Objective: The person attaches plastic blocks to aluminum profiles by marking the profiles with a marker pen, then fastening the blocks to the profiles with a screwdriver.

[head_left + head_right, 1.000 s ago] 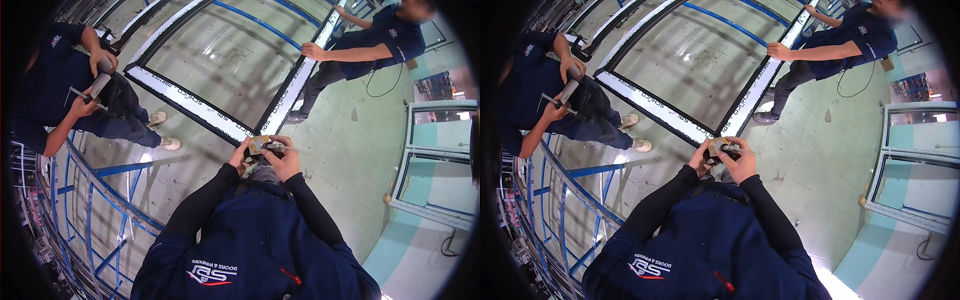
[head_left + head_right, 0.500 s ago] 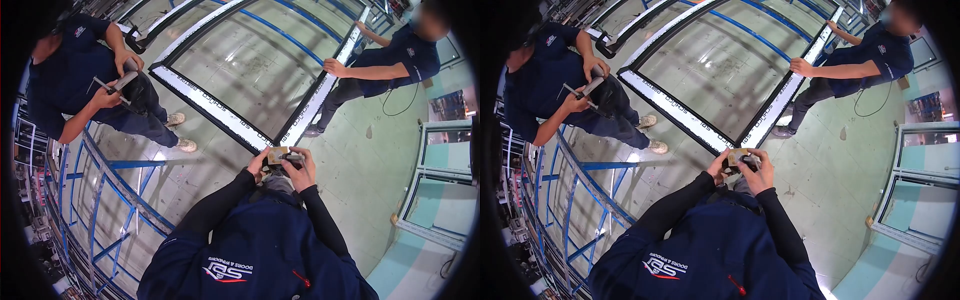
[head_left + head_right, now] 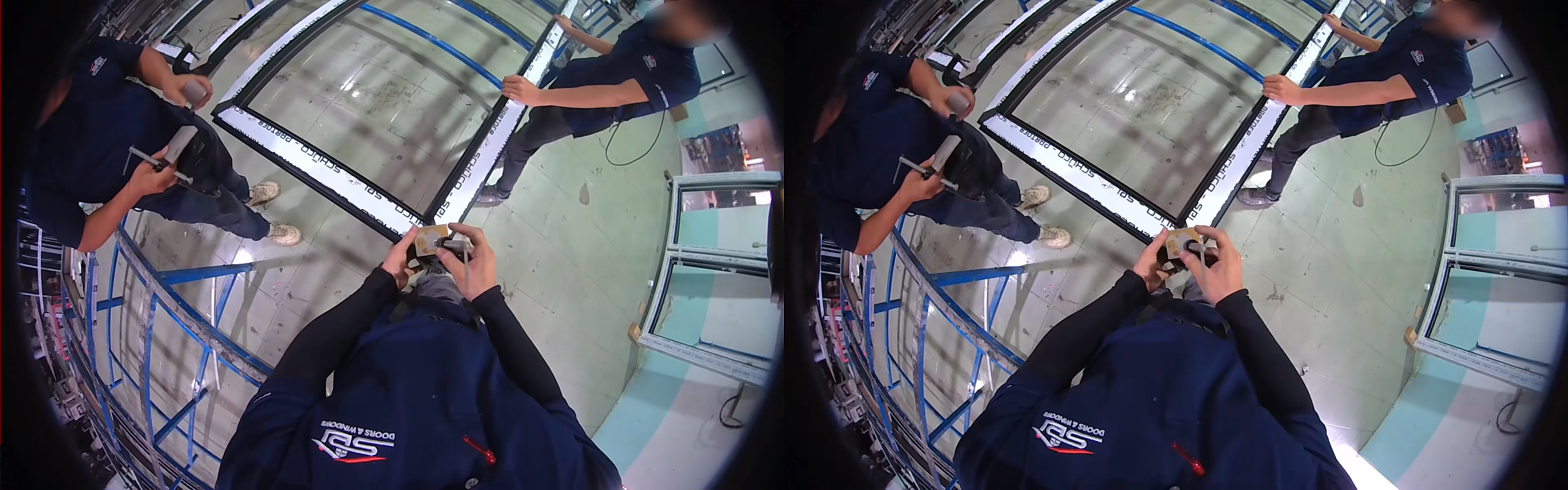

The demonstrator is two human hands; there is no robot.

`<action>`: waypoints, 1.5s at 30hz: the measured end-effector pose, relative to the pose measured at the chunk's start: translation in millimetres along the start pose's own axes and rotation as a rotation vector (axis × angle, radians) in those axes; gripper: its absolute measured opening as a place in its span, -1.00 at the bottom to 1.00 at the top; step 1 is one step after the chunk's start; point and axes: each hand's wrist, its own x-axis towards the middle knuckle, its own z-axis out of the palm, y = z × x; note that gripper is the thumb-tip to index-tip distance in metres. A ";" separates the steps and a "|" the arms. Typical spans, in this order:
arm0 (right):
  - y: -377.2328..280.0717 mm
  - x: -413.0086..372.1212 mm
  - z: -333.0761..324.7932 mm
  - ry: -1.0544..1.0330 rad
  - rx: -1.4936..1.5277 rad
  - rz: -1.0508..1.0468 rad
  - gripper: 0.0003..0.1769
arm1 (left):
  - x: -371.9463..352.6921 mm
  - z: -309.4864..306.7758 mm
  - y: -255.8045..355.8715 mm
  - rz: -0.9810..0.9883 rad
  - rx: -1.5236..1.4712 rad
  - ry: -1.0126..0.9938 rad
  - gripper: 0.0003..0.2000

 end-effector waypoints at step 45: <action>11.8 -0.4 -1.3 -0.011 0.041 0.118 -0.67 | 6.4 -3.2 -6.8 0.022 0.005 0.026 -0.36</action>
